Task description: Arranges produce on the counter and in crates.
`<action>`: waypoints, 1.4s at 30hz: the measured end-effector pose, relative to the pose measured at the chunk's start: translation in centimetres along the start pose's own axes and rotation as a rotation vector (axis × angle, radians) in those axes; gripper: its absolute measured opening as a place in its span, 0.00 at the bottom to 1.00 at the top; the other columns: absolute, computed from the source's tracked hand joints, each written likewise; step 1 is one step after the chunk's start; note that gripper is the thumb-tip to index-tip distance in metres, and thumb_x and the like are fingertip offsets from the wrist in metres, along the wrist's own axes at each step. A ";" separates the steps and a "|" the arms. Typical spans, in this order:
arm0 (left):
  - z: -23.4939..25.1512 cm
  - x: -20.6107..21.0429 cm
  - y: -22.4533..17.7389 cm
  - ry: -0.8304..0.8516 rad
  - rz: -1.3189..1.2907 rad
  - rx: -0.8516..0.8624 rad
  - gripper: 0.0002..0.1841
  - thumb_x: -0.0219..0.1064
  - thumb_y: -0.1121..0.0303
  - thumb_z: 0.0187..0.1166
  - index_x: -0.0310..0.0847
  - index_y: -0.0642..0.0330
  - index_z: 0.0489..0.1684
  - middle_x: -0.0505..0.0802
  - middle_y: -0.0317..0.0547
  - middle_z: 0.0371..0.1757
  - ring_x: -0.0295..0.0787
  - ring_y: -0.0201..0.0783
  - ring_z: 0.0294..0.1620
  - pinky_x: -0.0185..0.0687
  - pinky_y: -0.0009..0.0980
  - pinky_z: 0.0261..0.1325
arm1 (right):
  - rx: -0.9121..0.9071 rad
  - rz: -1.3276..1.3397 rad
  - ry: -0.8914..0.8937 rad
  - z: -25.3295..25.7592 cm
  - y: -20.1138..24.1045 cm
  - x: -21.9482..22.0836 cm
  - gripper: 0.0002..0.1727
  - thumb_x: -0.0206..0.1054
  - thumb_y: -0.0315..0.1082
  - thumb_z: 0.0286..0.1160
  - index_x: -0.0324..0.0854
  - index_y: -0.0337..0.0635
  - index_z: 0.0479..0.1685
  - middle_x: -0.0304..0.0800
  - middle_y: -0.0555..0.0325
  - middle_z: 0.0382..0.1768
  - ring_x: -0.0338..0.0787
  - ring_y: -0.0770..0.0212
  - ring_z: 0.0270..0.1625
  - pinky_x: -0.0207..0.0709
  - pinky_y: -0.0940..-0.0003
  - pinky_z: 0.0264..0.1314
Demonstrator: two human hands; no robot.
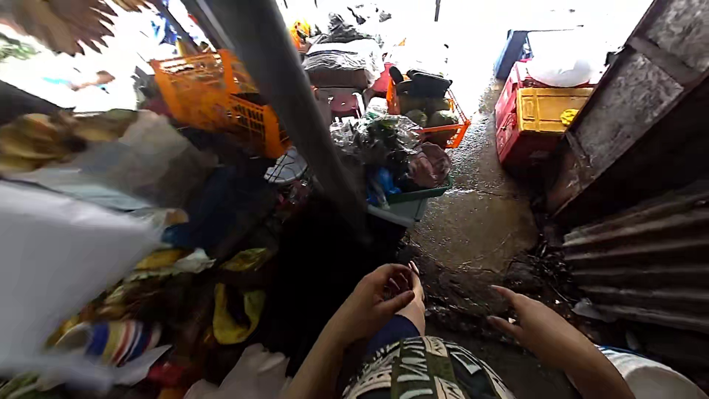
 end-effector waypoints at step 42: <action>66.5 -7.3 10.5 -0.117 0.405 -0.752 0.39 0.37 0.39 0.92 0.55 0.59 0.93 0.62 0.52 0.93 0.47 0.51 0.96 0.26 0.54 0.95 | -0.039 -0.080 0.130 69.4 9.9 -42.7 0.74 0.94 0.62 0.28 0.58 0.50 0.91 0.57 0.27 0.85 0.66 0.27 0.82 0.65 0.27 0.77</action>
Point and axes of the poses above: each hand's wrist, its own z-axis towards the middle knuckle, its own x-axis out of the palm, y = z × x, the point moved 1 cm from there along z, towards the middle knuckle
